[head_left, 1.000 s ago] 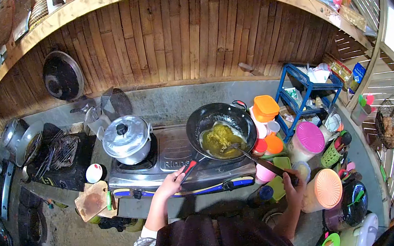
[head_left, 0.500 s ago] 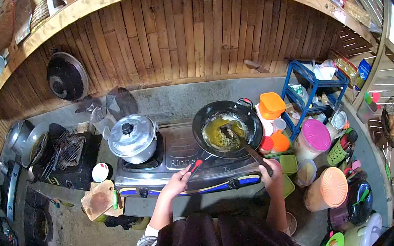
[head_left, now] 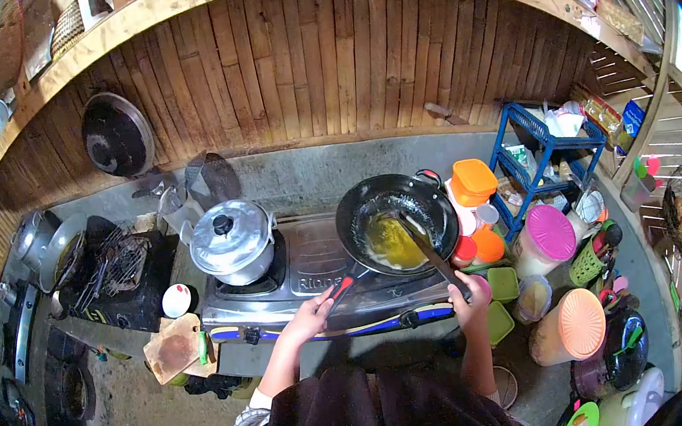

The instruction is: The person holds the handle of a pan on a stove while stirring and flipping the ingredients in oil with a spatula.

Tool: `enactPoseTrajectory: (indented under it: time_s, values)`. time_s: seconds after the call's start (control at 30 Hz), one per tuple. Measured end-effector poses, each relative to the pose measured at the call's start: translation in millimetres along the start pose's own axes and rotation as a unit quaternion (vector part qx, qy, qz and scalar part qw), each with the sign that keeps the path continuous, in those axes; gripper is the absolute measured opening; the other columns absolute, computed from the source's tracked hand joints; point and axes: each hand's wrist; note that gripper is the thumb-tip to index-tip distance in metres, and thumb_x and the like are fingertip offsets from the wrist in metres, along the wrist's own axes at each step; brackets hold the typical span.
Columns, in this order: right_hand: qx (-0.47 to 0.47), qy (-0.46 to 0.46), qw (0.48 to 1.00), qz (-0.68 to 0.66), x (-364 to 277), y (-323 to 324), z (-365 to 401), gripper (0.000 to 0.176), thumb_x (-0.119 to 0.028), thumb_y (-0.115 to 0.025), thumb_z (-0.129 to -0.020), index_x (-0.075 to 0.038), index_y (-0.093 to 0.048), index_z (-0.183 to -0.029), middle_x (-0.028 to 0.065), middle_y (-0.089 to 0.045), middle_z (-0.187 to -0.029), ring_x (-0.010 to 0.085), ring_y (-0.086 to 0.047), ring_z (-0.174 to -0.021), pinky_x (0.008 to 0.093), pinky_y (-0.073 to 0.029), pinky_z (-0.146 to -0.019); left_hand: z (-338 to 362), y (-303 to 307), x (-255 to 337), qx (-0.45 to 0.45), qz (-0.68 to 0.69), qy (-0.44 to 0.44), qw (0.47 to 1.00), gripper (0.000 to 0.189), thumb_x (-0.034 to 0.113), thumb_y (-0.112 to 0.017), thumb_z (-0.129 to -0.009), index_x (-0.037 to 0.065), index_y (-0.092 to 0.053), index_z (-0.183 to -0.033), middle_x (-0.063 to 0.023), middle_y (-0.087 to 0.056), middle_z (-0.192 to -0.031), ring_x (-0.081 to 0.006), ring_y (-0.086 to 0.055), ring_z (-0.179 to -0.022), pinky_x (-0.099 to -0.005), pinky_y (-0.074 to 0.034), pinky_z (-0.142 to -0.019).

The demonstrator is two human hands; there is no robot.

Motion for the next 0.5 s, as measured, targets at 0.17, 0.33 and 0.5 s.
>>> enactPoseTrajectory:
  time_s: [0.17, 0.33, 0.5]
  values:
    - [0.06, 0.087, 0.991, 0.077, 32.8, 21.4, -2.3, 0.016, -0.006, -0.058, -0.08, 0.0, -0.059, -0.095, 0.0004, -0.053, -0.069, 0.0066, -0.049, -0.058, 0.0194, -0.04, -0.052, -5.9, -1.4, -10.0, 0.011, 0.018, -0.006, 1.0, 0.039, 0.028, -0.046, -0.091, 0.026, -0.041, -0.129, 0.0045, -0.04, -0.055, -0.0063, -0.041, -0.047, -0.0217, -0.036, -0.045]
    - [0.106, -0.021, 0.993, -0.052, -23.7, 37.8, 5.5, 0.01, -0.007, -0.06, -0.08, 0.0, -0.058, -0.087, 0.0045, -0.058, -0.082, 0.0069, -0.05, -0.066, 0.0209, -0.042, -0.059, -4.0, -0.4, -6.9, 0.016, 0.015, -0.004, 1.0, 0.039, 0.028, -0.046, -0.09, 0.025, -0.041, -0.129, 0.0044, -0.041, -0.057, -0.0064, -0.04, -0.047, -0.0216, -0.036, -0.044]
    - [0.185, 0.092, 0.977, 0.052, -18.5, 51.9, 10.5, 0.005, -0.005, -0.056, -0.084, 0.0, -0.057, -0.084, -0.0019, -0.049, -0.062, 0.0032, -0.041, -0.047, 0.017, -0.029, -0.042, -4.7, -0.1, -7.9, 0.005, 0.023, 0.01, 1.0, 0.04, 0.026, -0.046, -0.09, 0.021, -0.041, -0.13, 0.0029, -0.042, -0.054, -0.0079, -0.041, -0.046, -0.0239, -0.036, -0.045]
Point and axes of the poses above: each hand's wrist, its own z-axis away from the middle knuckle, its own y-axis out of the back of the hand, x = y × z
